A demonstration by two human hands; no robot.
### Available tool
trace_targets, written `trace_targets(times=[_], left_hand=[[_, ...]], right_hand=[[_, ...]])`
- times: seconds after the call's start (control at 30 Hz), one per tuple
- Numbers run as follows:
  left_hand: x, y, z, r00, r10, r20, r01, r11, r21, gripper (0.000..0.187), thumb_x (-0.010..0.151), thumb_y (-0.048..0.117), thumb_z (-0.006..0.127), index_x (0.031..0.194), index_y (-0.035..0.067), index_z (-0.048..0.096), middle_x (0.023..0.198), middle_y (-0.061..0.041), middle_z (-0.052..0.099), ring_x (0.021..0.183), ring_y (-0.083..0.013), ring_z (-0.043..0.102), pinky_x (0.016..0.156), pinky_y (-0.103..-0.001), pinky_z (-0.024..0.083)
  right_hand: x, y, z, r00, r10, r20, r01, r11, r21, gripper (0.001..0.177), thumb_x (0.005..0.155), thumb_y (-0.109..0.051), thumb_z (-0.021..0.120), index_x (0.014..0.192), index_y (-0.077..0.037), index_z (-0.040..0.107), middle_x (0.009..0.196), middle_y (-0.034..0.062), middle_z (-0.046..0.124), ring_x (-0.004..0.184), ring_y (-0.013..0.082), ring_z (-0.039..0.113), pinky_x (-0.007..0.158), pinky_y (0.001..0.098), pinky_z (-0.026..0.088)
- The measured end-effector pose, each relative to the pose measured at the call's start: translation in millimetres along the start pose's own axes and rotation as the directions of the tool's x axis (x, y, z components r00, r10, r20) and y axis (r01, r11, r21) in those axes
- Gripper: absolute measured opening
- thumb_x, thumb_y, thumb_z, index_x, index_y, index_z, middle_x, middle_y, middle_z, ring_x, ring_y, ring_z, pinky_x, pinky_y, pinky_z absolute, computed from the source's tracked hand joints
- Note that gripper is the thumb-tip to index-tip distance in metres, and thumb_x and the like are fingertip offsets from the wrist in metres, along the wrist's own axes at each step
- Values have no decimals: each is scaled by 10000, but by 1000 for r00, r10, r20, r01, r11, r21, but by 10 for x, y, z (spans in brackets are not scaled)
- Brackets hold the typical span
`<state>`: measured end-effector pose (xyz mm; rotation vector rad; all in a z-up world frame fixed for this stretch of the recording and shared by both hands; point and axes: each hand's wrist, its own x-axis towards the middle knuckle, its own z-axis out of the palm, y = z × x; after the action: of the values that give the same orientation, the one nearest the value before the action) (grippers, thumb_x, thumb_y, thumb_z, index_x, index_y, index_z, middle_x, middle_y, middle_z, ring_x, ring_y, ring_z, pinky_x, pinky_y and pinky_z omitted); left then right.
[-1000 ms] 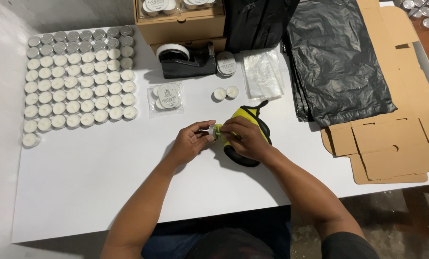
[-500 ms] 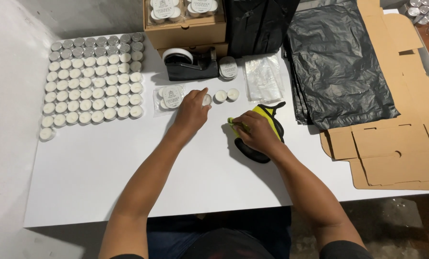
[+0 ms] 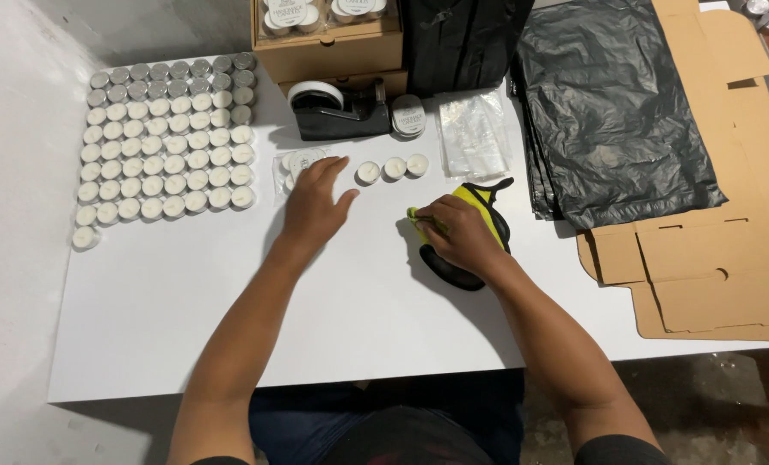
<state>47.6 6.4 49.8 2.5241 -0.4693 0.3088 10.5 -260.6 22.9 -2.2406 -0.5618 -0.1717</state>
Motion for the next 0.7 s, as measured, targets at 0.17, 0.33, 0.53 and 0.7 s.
trace_targets(times=[0.17, 0.33, 0.53, 0.7], left_hand=[[-581, -1144, -349, 912, 29, -408, 38, 987, 154, 298, 867, 149, 848, 1143, 87, 755, 1043, -73, 694, 832, -271, 662, 715, -360, 564], [-1388, -2354, -897, 766, -85, -637, 314, 914, 255, 207, 824, 78, 853, 1020, 91, 791, 889, -56, 674, 620, -223, 592, 596, -335, 503], [-1712, -2752, -1307, 580, -485, -655, 687, 722, 74, 386, 964, 60, 732, 1314, -71, 636, 1283, -210, 569, 1199, -392, 510, 859, -505, 559], [-1791, -3046, -1238, 653, -429, -624, 666, 717, 205, 333, 1050, 185, 758, 1255, -77, 745, 1269, -242, 547, 1182, -410, 503, 930, -529, 495]], right_hand=[[0, 5, 17, 999, -28, -15, 28, 1000, -12, 166, 880, -18, 741, 1039, -16, 787, 895, 189, 719, 859, 363, 727, 754, 424, 600], [8, 56, 122, 999, -39, -10, 38, 998, -58, 175, 889, -16, 738, 1051, -47, 796, 907, 164, 724, 875, 336, 728, 766, 398, 598], [-27, 237, 195, 987, -152, -51, 148, 985, -85, 169, 934, -118, 739, 1075, -31, 775, 970, 89, 726, 842, 222, 689, 723, 332, 541], [-22, 228, 167, 990, -136, -42, 134, 990, -52, 189, 922, -109, 722, 1094, -49, 770, 982, 82, 724, 857, 223, 696, 745, 335, 542]])
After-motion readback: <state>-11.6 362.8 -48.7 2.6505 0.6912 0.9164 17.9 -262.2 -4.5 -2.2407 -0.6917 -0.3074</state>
